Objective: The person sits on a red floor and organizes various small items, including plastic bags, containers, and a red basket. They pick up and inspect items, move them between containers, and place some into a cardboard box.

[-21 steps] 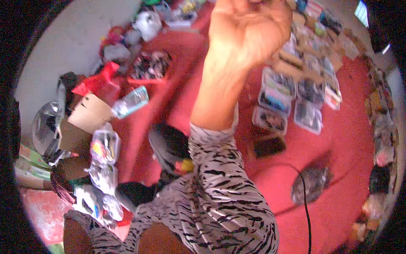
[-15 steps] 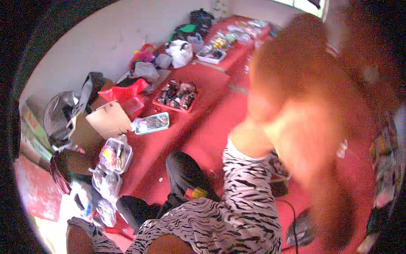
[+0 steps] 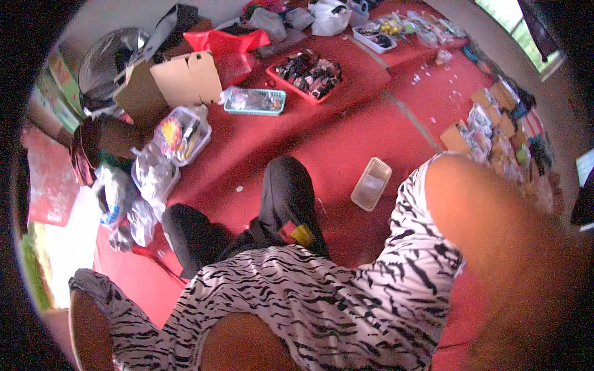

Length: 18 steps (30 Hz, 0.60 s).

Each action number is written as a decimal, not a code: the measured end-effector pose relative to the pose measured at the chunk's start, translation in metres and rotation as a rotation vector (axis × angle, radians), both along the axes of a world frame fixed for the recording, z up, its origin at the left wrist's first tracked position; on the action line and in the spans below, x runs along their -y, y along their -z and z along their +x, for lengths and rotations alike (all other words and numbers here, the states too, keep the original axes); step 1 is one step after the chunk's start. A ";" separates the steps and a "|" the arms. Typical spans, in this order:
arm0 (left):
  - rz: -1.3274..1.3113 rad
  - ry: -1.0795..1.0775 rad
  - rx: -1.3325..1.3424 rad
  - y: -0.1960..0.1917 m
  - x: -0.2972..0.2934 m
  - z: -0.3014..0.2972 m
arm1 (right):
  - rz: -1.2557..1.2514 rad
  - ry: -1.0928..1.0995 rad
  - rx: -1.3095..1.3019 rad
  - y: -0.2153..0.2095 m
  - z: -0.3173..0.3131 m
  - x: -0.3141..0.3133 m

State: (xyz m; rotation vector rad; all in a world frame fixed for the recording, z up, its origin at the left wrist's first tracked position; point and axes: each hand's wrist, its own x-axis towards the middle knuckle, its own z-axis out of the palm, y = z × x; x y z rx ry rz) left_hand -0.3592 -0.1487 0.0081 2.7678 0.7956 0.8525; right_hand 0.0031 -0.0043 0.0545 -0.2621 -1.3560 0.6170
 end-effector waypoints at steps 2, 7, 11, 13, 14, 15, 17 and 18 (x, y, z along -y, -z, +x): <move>0.033 0.014 0.019 0.006 -0.011 -0.008 | -0.011 0.055 0.035 0.005 -0.005 -0.002; 0.024 -0.077 0.012 0.022 -0.007 -0.025 | -0.096 0.071 0.031 0.035 -0.025 -0.021; 0.030 -0.113 0.062 0.036 -0.015 -0.036 | -0.126 0.109 0.091 0.046 -0.040 -0.035; 0.033 -0.126 0.057 0.040 -0.016 -0.040 | -0.141 0.111 0.083 0.053 -0.048 -0.041; 0.030 -0.139 0.049 0.043 -0.015 -0.045 | -0.158 0.103 0.081 0.058 -0.054 -0.047; 0.009 -0.136 0.049 0.042 -0.016 -0.045 | -0.179 0.117 0.081 0.060 -0.056 -0.045; -0.003 -0.134 0.049 0.040 -0.027 -0.048 | -0.193 0.123 0.073 0.063 -0.062 -0.056; -0.008 -0.135 0.037 0.038 -0.029 -0.054 | -0.204 0.124 0.067 0.063 -0.066 -0.059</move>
